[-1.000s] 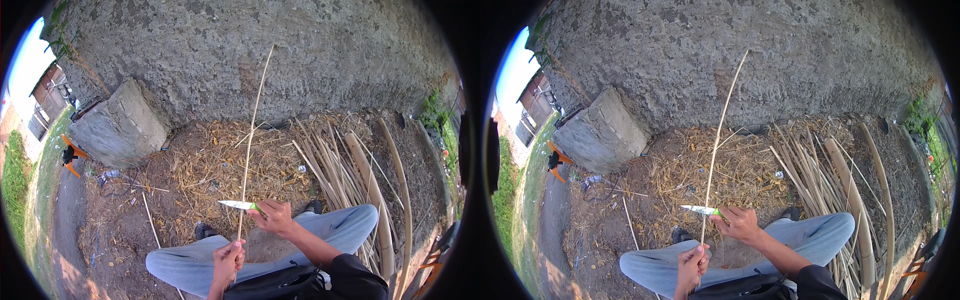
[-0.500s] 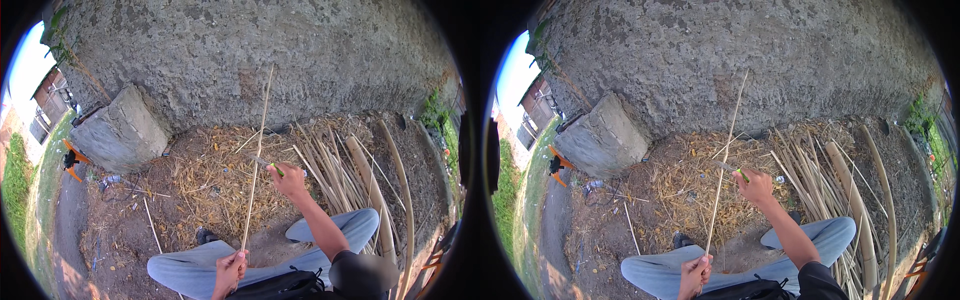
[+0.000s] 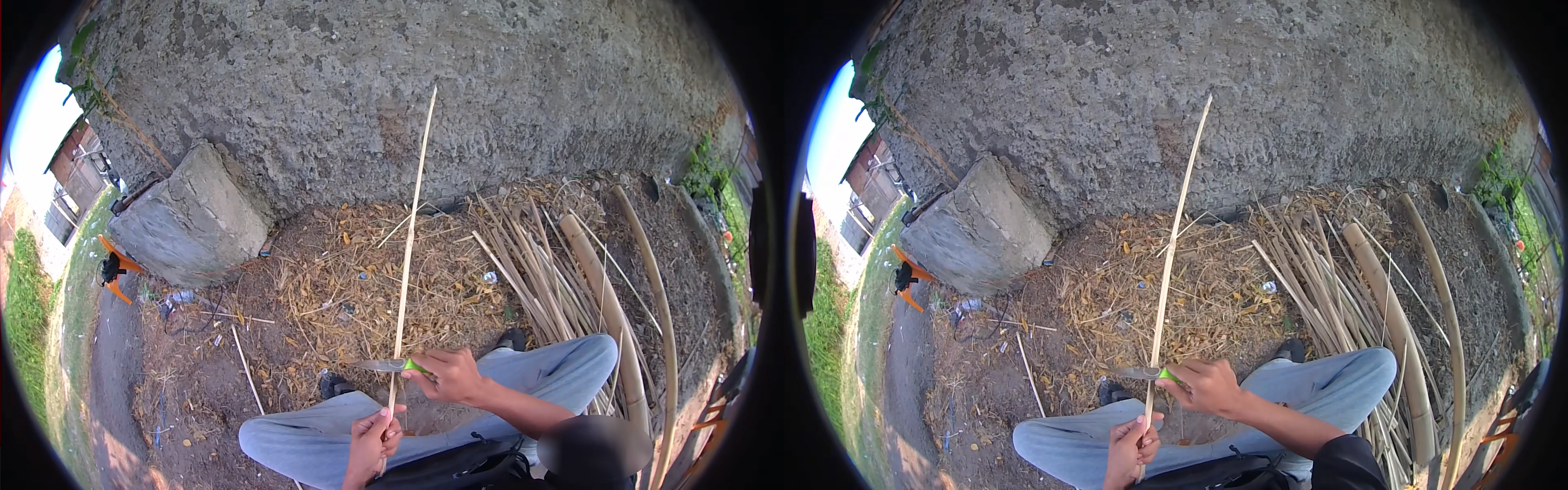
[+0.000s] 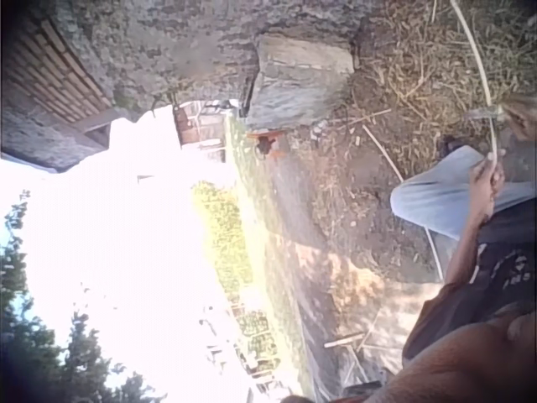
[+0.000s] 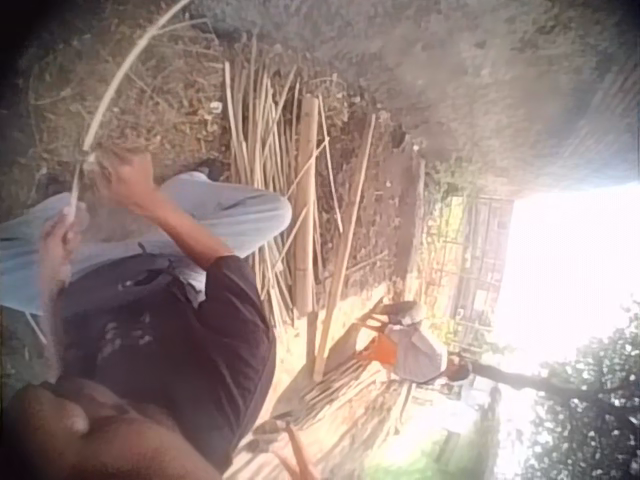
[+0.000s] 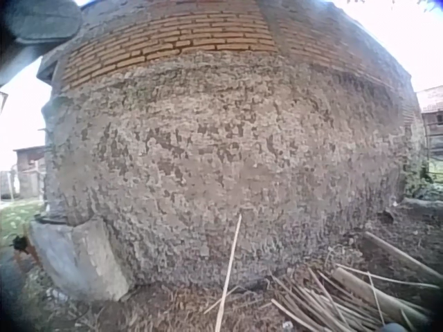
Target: The person scrapes and shaves a long bamboo strip using a knife.
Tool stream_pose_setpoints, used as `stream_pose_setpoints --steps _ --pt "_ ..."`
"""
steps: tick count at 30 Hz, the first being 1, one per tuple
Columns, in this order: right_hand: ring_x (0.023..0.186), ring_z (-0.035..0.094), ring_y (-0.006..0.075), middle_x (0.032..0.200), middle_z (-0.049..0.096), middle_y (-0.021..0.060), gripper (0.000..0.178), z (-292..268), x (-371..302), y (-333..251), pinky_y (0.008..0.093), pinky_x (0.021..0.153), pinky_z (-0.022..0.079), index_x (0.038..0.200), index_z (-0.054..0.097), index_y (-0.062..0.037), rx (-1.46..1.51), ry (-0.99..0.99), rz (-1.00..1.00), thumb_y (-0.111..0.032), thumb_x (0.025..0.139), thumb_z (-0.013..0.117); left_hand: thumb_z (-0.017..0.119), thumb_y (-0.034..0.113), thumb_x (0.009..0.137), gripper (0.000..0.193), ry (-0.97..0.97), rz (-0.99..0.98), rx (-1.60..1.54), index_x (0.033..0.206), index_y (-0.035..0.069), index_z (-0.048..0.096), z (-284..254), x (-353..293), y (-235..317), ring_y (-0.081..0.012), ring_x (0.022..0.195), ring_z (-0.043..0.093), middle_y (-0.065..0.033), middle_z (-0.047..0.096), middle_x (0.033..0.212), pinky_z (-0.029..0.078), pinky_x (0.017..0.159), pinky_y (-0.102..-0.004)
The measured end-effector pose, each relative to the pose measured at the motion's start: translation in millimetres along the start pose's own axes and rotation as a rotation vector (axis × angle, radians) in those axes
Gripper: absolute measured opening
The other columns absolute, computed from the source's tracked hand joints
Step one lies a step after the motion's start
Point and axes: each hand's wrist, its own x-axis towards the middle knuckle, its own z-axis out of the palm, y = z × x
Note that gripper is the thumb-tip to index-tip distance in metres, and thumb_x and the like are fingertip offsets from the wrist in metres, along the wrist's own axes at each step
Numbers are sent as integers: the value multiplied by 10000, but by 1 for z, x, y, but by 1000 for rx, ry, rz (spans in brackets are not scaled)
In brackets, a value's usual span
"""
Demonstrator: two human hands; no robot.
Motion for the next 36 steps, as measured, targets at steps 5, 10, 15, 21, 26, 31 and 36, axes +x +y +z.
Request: stream_pose_setpoints --steps 5,10,15,21,26,31,36 --pt "479 610 211 628 614 24 233 3 -5 -4 335 404 435 890 706 -68 -95 -35 -98 -270 813 792 440 233 1076 369 -46 -31 -49 1246 -61 584 -1 0 2 -35 458 310 13 402 679 232 395 -206" --pt "458 587 201 613 595 23 238 4 -5 2 332 392 418 868 707 -78 -84 -41 -113 -291 811 795 441 241 1077 360 -21 -10 -2 1217 -50 598 4 -4 4 -32 458 314 22 390 665 227 397 -212" --pt "438 563 192 612 596 24 257 8 3 14 332 383 405 850 719 -76 -49 -13 -23 -316 808 798 460 237 1072 328 29 12 68 1157 -44 607 4 -4 5 -32 465 325 27 389 652 233 402 -214" --pt "445 588 206 611 614 28 271 20 7 20 351 377 426 860 727 -84 -77 49 -53 -337 801 804 474 229 1069 310 52 37 82 1128 -43 611 1 1 3 -32 466 331 29 390 648 237 404 -214" --pt "452 596 218 628 642 45 251 21 9 24 345 390 436 840 731 -75 -117 72 -71 -318 823 789 482 236 1067 315 63 57 99 1116 -46 613 -1 1 0 -28 469 336 32 401 645 240 404 -212" --pt "459 607 224 641 664 68 266 5 33 65 349 395 438 817 744 -61 -164 142 169 -323 860 761 495 237 1063 317 60 27 146 1105 -52 617 1 -6 -9 -22 469 335 32 421 645 239 405 -210" --pt "470 621 223 657 684 67 299 9 49 75 340 391 437 814 749 -51 -205 169 76 -342 883 738 498 219 1061 303 78 42 143 1099 -57 618 0 -1 -8 -21 468 337 32 421 637 233 407 -210"
